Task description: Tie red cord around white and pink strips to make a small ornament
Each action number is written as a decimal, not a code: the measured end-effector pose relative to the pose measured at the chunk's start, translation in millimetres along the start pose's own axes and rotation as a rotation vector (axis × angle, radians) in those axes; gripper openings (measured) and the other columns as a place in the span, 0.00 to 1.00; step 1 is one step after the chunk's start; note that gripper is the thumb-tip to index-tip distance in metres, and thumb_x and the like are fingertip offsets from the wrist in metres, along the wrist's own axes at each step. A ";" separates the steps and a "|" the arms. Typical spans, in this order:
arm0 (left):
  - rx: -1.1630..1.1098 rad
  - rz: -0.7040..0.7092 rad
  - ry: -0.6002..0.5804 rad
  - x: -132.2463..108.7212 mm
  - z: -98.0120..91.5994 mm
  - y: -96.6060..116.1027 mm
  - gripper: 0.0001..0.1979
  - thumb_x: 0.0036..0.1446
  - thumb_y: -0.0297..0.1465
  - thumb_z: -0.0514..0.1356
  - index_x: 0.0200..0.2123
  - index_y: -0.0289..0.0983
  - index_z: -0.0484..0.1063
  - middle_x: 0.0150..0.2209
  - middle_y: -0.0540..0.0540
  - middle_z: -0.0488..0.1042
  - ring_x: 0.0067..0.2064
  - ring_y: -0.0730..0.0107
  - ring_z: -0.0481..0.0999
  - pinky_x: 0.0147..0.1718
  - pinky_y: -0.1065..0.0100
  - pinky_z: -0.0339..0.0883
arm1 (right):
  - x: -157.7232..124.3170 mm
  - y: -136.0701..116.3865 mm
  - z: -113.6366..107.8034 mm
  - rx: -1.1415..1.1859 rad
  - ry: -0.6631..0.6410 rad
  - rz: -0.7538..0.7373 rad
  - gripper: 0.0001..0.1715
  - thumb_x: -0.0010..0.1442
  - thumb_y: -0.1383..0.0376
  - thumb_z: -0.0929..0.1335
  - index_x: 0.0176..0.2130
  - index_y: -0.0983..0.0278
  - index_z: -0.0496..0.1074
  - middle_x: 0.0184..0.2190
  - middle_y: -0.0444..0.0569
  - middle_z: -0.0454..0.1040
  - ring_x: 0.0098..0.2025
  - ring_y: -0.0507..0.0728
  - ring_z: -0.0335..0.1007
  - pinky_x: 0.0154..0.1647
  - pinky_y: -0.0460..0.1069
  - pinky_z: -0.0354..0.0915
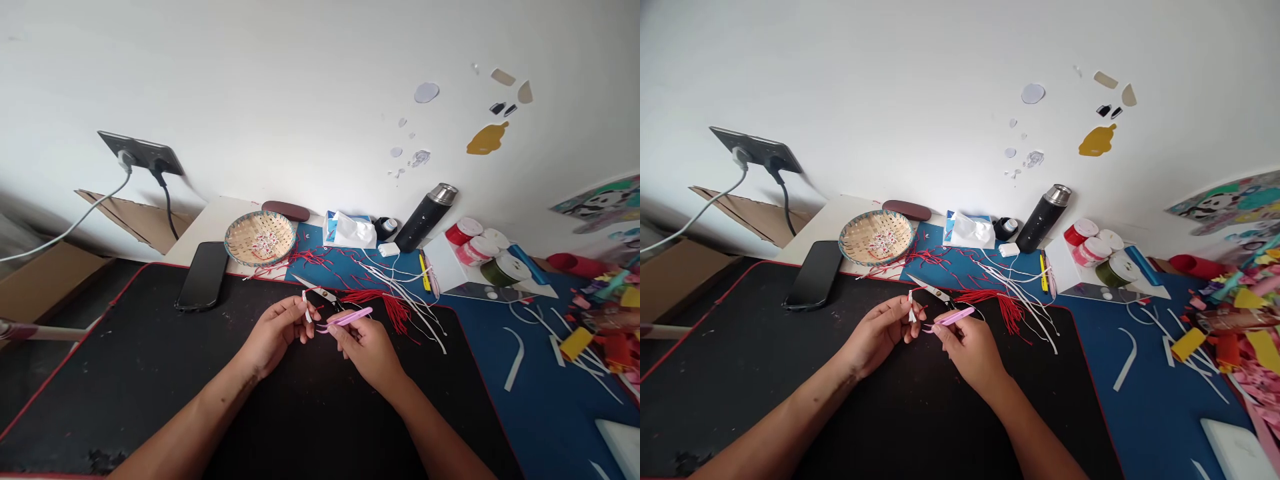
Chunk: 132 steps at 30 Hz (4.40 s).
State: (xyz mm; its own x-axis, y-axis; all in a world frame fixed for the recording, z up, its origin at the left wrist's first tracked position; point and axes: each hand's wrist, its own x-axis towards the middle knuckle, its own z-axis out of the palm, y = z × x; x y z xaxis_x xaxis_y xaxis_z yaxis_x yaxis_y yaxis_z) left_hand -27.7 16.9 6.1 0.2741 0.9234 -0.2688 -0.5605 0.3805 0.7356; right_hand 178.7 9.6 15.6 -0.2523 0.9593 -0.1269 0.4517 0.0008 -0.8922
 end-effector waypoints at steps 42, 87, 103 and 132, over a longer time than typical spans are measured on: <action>0.025 -0.043 -0.003 -1.6 5.5 -4.9 0.18 0.58 0.43 0.73 0.37 0.33 0.79 0.27 0.47 0.75 0.27 0.73 0.71 0.26 0.72 0.61 | -0.9 -22.9 -9.5 -0.237 0.059 -0.486 0.10 0.72 0.62 0.69 0.49 0.56 0.81 0.40 0.48 0.87 0.39 0.59 0.85 0.43 0.51 0.78; -0.076 -0.196 0.006 -3.3 8.9 -3.9 0.19 0.53 0.42 0.76 0.36 0.31 0.80 0.25 0.48 0.74 0.24 0.76 0.70 0.24 0.74 0.60 | 4.8 -17.6 -5.2 -0.309 0.098 -0.796 0.08 0.73 0.68 0.69 0.50 0.60 0.77 0.38 0.49 0.87 0.37 0.55 0.86 0.41 0.48 0.79; 0.004 -0.153 -0.028 -1.6 5.0 -5.0 0.20 0.54 0.43 0.75 0.36 0.32 0.78 0.23 0.50 0.72 0.23 0.76 0.67 0.24 0.73 0.56 | 5.5 -23.5 -7.6 -0.146 0.026 -0.606 0.09 0.72 0.67 0.69 0.44 0.59 0.82 0.40 0.47 0.87 0.40 0.55 0.86 0.44 0.47 0.77; 0.381 -0.272 -0.202 -11.7 6.8 14.2 0.19 0.58 0.43 0.72 0.40 0.34 0.75 0.33 0.45 0.79 0.32 0.68 0.78 0.33 0.67 0.72 | 19.6 -6.8 -18.4 0.630 -0.433 0.560 0.29 0.52 0.46 0.80 0.29 0.65 0.70 0.12 0.30 0.54 0.14 0.43 0.41 0.15 0.43 0.37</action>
State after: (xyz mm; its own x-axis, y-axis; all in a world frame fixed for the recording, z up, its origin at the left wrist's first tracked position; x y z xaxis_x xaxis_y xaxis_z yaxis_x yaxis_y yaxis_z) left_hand -33.6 11.2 23.9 0.5370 0.7511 -0.3840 -0.1334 0.5251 0.8405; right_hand 186.4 33.7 27.1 -0.4911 0.5857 -0.6447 0.0900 -0.7021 -0.7064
